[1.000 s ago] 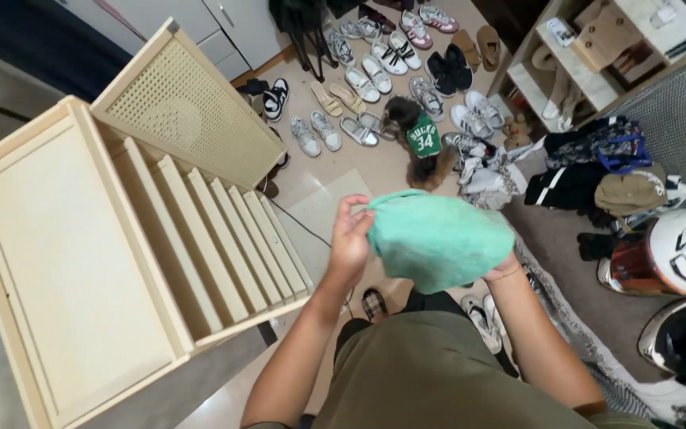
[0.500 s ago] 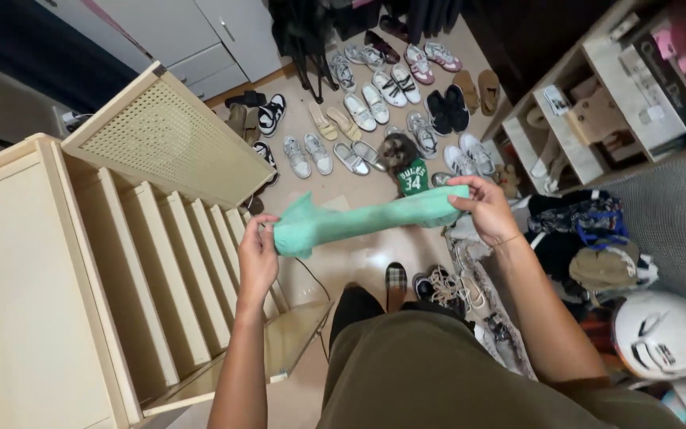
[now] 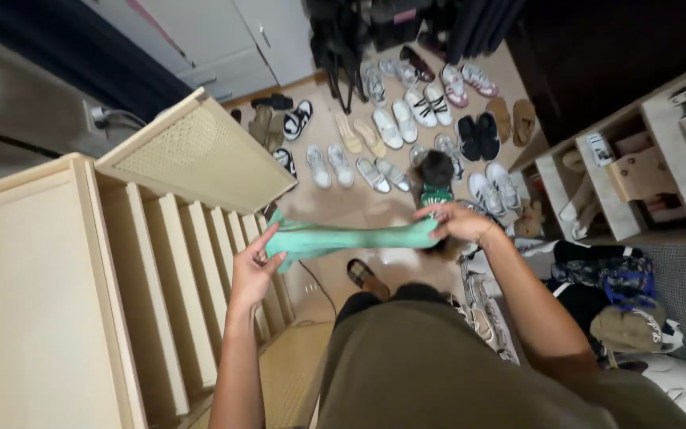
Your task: Cleaning a shoe rack with a cloth and organizing various pairs of shoes into it.
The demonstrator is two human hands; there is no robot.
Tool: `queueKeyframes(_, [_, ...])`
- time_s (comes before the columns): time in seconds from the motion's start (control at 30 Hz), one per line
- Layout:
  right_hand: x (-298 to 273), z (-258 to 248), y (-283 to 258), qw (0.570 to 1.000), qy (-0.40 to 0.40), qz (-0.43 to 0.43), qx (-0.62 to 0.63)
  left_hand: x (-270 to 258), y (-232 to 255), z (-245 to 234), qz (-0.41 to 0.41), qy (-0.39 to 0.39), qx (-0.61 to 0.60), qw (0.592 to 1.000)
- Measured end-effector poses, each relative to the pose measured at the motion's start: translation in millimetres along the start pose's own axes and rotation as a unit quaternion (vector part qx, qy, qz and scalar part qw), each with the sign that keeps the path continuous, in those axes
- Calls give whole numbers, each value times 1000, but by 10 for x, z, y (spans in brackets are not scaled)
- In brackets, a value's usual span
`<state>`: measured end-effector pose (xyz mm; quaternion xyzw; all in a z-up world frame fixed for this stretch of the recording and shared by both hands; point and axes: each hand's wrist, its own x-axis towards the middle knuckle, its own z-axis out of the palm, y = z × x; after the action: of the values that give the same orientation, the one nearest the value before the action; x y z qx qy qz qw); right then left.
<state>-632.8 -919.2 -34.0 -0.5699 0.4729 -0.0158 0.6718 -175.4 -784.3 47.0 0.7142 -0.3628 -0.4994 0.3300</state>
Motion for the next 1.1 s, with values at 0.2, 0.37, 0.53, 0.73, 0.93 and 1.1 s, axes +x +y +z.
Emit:
queueKeyframes(0.2, [415,-68,-303,934,75,-28,347,124,271,-90,183,36,120,975])
queueKeyframes(0.37, [914,-248,-31,995,-11,-99,29,111,269,-6,98,67,189,975])
queueKeyframes(0.53, [1014,-638,-451,968,107,-128,-189,76,227,-27,49,107,189,975])
queueKeyframes(0.73, [1175,-991,-1243,966,122,-196,-114,269,-88,-175,59,156,43,985])
queueKeyframes(0.93, [1619,77,-1601,952,214,-213,-48,615,37,682,75,122,-606,782])
queueKeyframes(1.1, [1165,1101,-1817,872,-25,-473,-119,675,-38,1379,64,81,-675,730])
